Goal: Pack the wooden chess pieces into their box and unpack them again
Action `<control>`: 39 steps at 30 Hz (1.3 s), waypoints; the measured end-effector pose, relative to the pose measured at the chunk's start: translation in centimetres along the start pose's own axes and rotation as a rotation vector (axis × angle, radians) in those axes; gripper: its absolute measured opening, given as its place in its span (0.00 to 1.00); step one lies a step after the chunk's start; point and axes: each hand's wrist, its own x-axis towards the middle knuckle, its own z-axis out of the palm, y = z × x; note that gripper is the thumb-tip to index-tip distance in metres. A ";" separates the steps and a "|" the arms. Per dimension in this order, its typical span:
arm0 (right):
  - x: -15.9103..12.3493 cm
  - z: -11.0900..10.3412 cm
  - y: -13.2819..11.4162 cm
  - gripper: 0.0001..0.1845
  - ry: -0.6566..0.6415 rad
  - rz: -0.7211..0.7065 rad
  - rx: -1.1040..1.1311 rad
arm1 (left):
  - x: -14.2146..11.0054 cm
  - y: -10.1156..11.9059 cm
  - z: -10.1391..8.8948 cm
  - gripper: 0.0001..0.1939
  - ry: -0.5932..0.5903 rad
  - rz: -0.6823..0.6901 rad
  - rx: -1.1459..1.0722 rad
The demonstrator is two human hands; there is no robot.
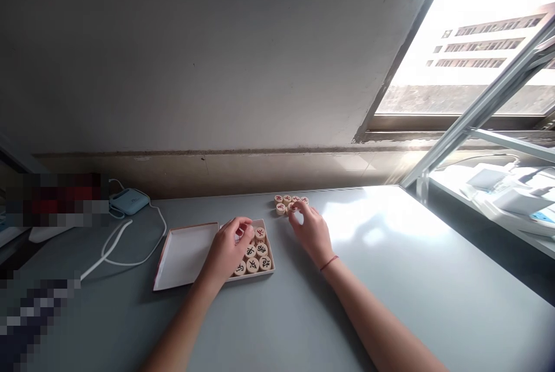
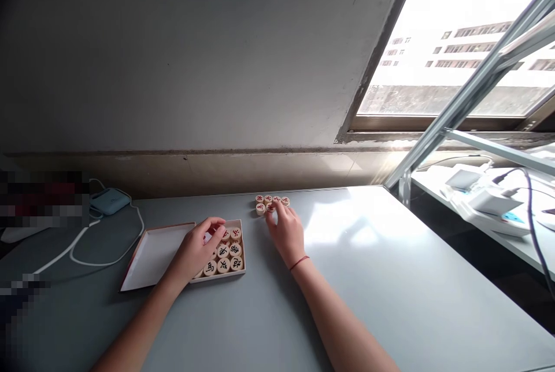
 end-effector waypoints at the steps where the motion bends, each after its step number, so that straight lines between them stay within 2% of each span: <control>1: 0.2 0.1 0.6 0.08 -0.015 0.037 -0.035 | 0.0 -0.1 0.0 0.14 0.000 0.000 0.002; 4: 0.4 0.5 1.5 0.08 -0.070 0.091 -0.081 | 0.1 -0.2 0.1 0.13 0.001 -0.004 0.022; 8: 0.4 1.0 1.6 0.08 -0.121 0.064 -0.083 | 0.1 -0.2 0.2 0.12 0.018 0.022 0.052; 16: 0.4 1.6 1.9 0.10 -0.064 0.027 -0.105 | 0.4 -1.4 0.7 0.11 0.122 0.154 0.303; 19: 0.1 1.2 1.0 0.13 0.017 -0.027 -0.067 | 0.2 -1.7 1.0 0.13 0.133 0.121 0.466; 21: -0.2 0.8 0.0 0.14 0.028 -0.089 -0.004 | 0.0 -1.6 1.2 0.13 0.094 0.084 0.546; 26: -1.0 0.3 -2.6 0.12 -0.054 -0.190 0.115 | -0.2 -1.1 1.4 0.13 -0.022 0.063 0.579; 34: -1.8 -0.2 -4.2 0.08 -0.161 -0.331 0.183 | 0.1 -1.5 1.1 0.11 -0.023 0.033 0.508; 39: -1.9 -0.4 -4.7 0.11 -0.219 -0.350 0.191 | -0.1 -1.6 1.4 0.14 -0.010 0.049 0.568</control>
